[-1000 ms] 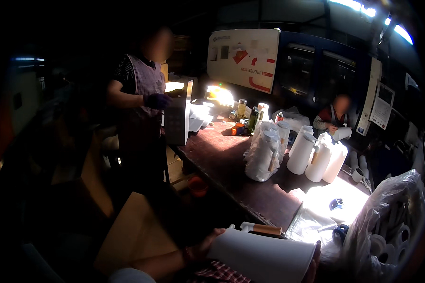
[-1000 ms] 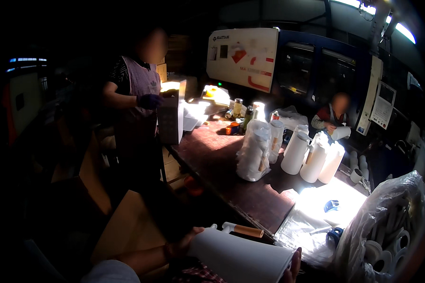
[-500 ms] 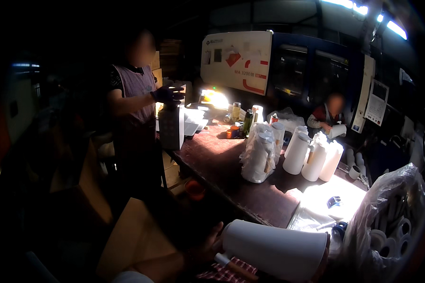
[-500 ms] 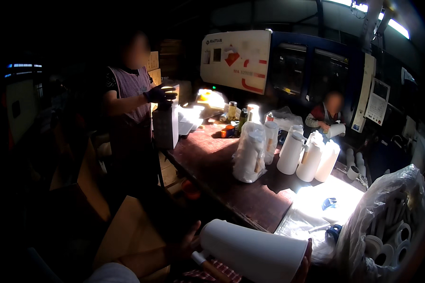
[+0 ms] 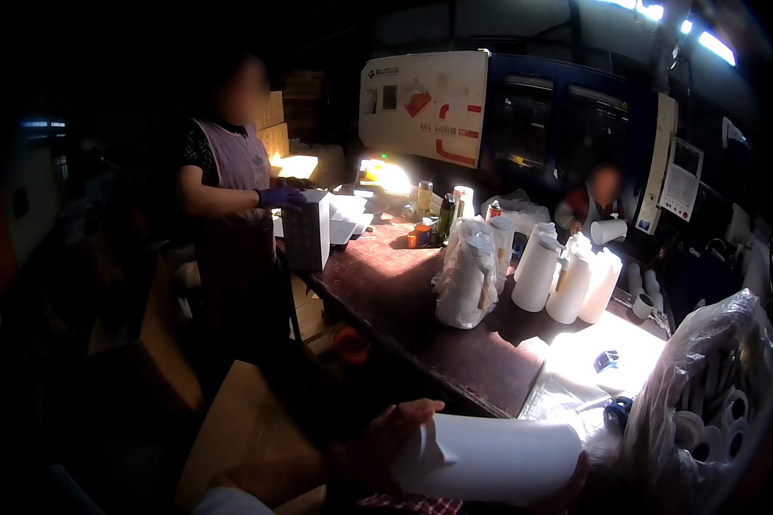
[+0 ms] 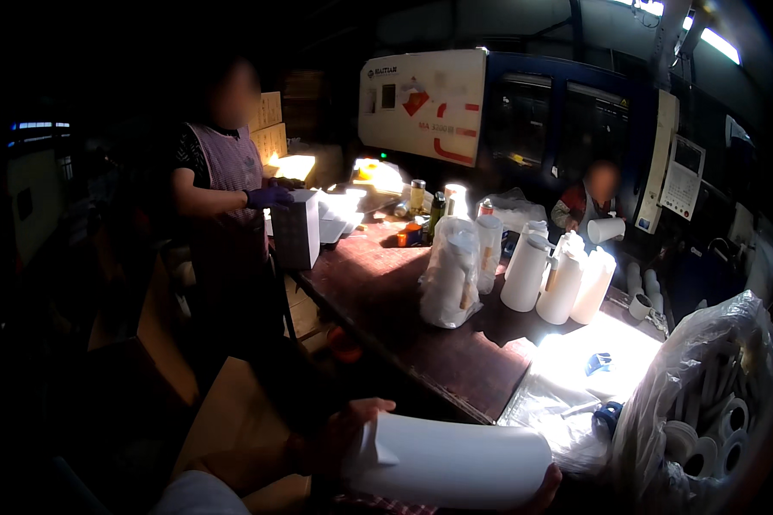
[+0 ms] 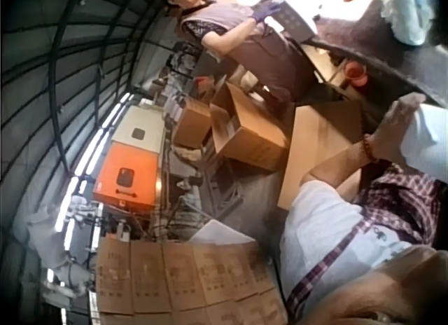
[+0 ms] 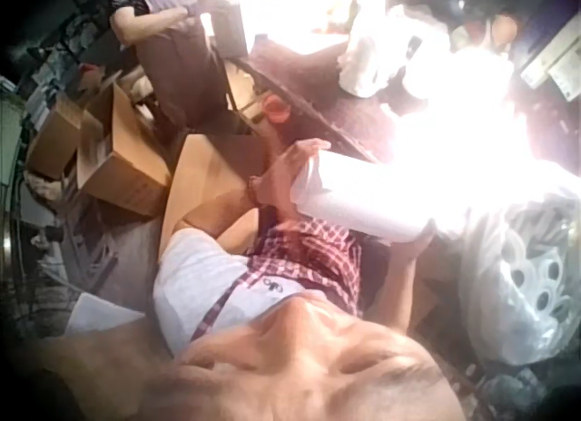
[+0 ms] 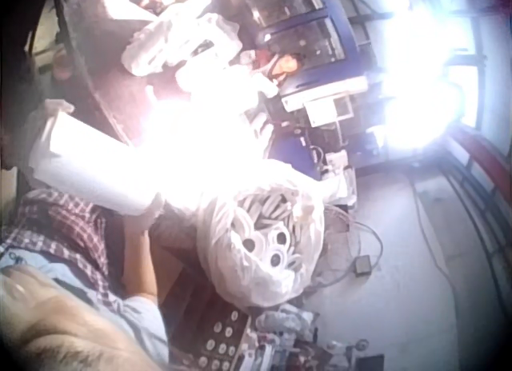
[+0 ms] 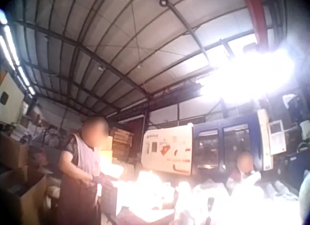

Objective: The person inserts a metal component into a white plastic housing, attaches a circular plastic cap, and places the assembled item into a plastic bag.

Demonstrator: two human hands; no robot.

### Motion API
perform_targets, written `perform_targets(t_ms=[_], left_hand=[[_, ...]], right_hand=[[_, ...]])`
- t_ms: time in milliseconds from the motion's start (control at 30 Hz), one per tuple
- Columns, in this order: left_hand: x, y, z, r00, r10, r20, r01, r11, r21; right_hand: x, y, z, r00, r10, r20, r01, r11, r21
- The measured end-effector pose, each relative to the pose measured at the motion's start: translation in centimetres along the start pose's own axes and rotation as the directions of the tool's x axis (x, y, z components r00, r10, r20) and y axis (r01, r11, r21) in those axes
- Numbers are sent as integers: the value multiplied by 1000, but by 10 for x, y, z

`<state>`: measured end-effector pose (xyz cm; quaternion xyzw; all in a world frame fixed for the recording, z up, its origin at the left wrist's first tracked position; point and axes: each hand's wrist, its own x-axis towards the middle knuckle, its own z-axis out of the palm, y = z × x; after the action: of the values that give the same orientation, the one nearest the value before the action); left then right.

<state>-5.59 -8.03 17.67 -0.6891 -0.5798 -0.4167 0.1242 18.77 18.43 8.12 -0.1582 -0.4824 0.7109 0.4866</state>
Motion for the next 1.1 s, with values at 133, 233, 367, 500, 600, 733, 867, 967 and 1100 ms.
perform_targets(t_ms=[133, 233, 367, 500, 600, 733, 867, 967, 1100], left_hand=[[-24, -11, 34, 808, -583, -80, 253, 467, -847], [1, 9, 19, 433, -657, 616, 338, -516, -787], [-32, -15, 25, 460, -546, 700, 488, -503, -713], [-26, -11, 10, 478, -579, 660, 460, -476, -750], [-10, -1, 6, 628, -680, 378, 482, -42, -875], [-4, 23, -5, 743, -656, 131, 527, 452, -720], [-14, 9, -4, 725, -682, 101, 480, 395, -783], [-21, 3, -3, 732, -677, 75, 486, 443, -753], [-40, 0, 7, 740, -670, 54, 444, 427, -788]], right_hand=[[-14, -16, 19, 905, -367, 216, 426, 784, -451], [-19, -85, 81, 594, -534, 601, 801, 461, -382], [-16, -94, 70, 200, -468, 861, 976, 172, -134], [-42, -82, 90, 661, -436, 610, 706, 636, -310], [-25, -22, 28, 768, -427, 478, 640, 545, -541], [-10, 3, 13, 955, -146, 260, 114, 984, 134], [2, 1, 25, 976, 174, 131, -213, 886, 412], [-5, -6, 37, 984, 124, 126, -160, 927, 338], [-12, -29, 73, 975, 29, 221, -76, 976, 206]])
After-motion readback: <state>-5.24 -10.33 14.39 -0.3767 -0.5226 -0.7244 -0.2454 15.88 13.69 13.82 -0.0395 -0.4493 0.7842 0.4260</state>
